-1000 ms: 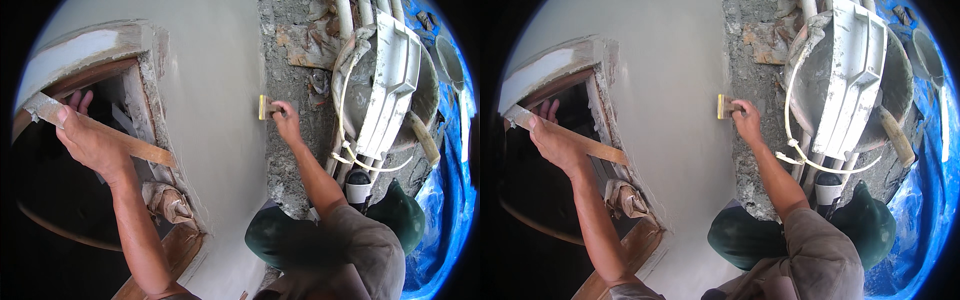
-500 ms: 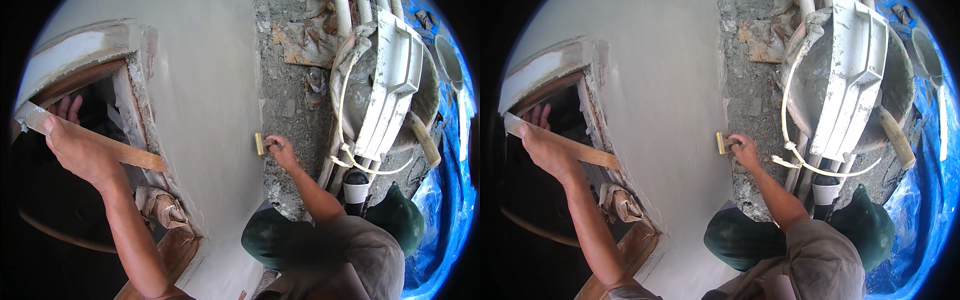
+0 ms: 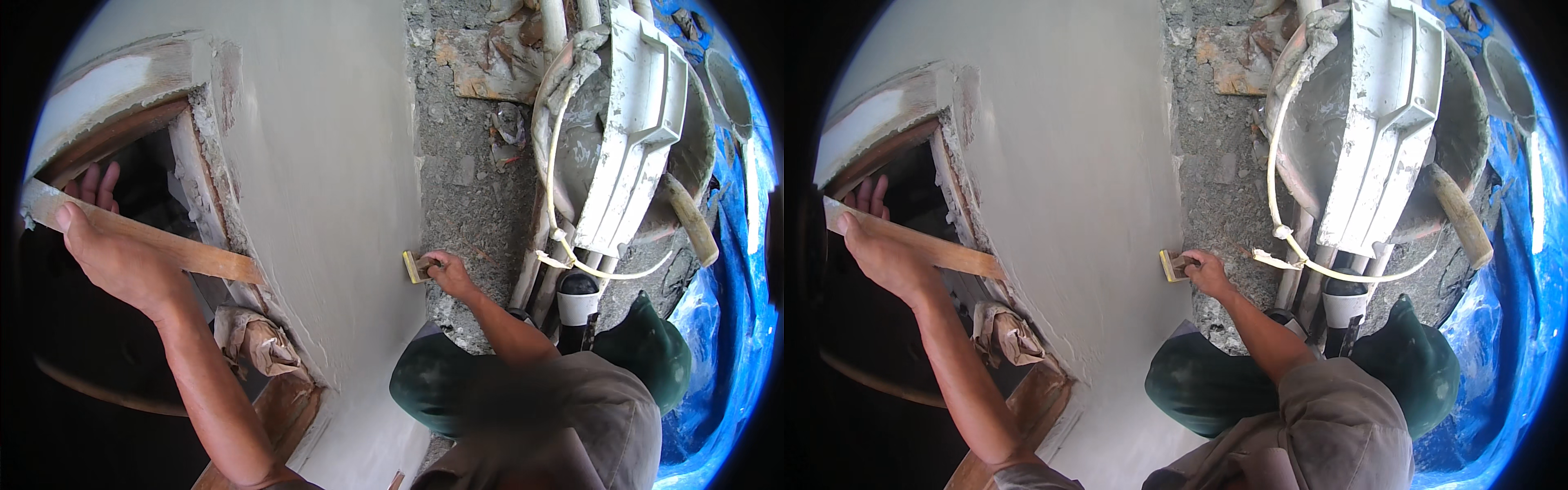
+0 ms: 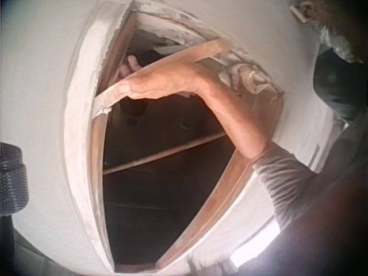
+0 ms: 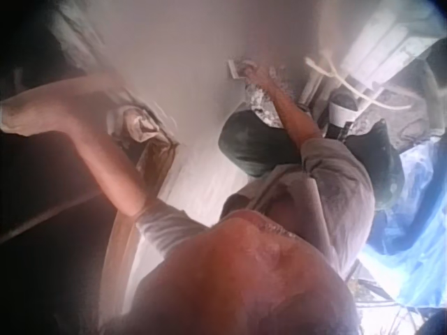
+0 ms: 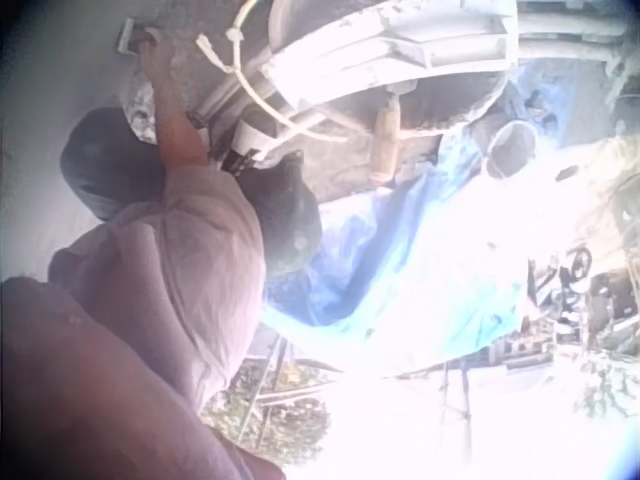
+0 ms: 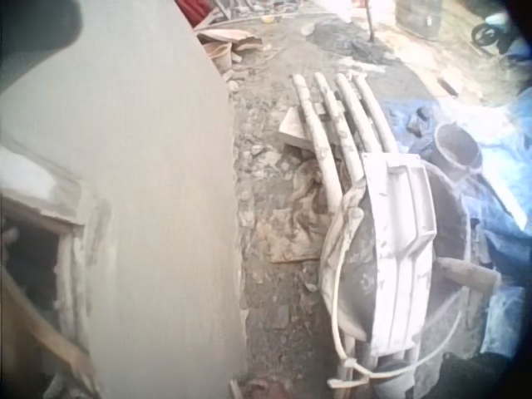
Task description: The person smooths a freshly plastered wall using a yellow sponge and a trowel. They work around a window frame, repeatedly rubbing the surface and scraping excess material to even out the finish.
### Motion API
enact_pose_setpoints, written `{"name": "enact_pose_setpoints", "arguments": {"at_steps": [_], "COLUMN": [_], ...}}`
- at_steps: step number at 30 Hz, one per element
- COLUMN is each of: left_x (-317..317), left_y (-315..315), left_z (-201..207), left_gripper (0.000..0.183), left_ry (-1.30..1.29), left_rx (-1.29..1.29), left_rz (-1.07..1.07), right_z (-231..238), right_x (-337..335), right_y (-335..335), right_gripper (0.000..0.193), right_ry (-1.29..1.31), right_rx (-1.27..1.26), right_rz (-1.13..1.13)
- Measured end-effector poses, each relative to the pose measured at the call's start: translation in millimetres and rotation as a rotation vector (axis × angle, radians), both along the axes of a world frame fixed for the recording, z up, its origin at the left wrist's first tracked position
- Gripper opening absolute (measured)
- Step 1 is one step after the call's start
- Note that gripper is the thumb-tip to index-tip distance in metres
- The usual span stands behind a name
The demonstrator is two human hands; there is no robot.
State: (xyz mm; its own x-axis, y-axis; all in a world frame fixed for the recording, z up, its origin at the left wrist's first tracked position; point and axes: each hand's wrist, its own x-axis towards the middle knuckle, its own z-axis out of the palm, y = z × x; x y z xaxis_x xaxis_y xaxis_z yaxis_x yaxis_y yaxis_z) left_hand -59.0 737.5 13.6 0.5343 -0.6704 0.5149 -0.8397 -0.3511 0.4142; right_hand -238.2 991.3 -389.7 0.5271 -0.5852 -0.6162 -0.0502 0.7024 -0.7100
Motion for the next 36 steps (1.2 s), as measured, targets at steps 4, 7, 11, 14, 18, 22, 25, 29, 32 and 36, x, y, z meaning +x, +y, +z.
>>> {"name": "enact_pose_setpoints", "arguments": {"at_steps": [4, 7, 11, 14, 18, 22, 25, 29, 32, 36], "left_x": [6, 7, 9, 14, 8, 5, 1, -102, -171, -232], "left_y": [7, -3, -4, 6, 2, 5, 4, 93, 212, 386], "left_z": [3, -4, -5, 2, -1, 0, 28, 33, 9, -32], "left_gripper": [0.056, 0.053, 0.051, 0.052, 0.054, 0.055, 0.06, 0.06, 0.053, 0.042], "left_ry": [-0.03, 0.019, 0.02, 0.026, -0.032, -0.078, -0.336, 0.035, 0.385, 0.684], "left_rx": [-0.004, -0.067, -0.088, -0.118, -0.111, -0.157, -0.299, -0.426, -0.125, 0.353], "left_rz": [-0.028, -0.137, -0.102, -0.078, -0.014, 0.025, -0.025, -0.086, -0.192, 0.006], "right_z": [23, 49, 71, 85, 88, 72, 110, 167, 192, 228], "right_x": [22, 44, 46, 22, -45, -27, 35, 67, 59, 86], "right_y": [-135, -283, -266, -88, 76, -57, -181, -274, -324, -293], "right_gripper": [0.029, 0.034, 0.033, 0.032, 0.027, 0.026, 0.032, 0.038, 0.033, 0.033], "right_ry": [0.077, 0.046, 0.011, 0.033, 0.072, 0.233, 0.087, 0.018, -0.043, -0.094], "right_rx": [-0.299, -0.339, -0.447, -0.576, -0.486, -0.552, -0.597, -0.815, -0.864, -0.754], "right_rz": [-0.209, -0.324, -0.145, -0.043, 0.2, -0.092, -0.326, -0.413, -0.469, -0.331]}}
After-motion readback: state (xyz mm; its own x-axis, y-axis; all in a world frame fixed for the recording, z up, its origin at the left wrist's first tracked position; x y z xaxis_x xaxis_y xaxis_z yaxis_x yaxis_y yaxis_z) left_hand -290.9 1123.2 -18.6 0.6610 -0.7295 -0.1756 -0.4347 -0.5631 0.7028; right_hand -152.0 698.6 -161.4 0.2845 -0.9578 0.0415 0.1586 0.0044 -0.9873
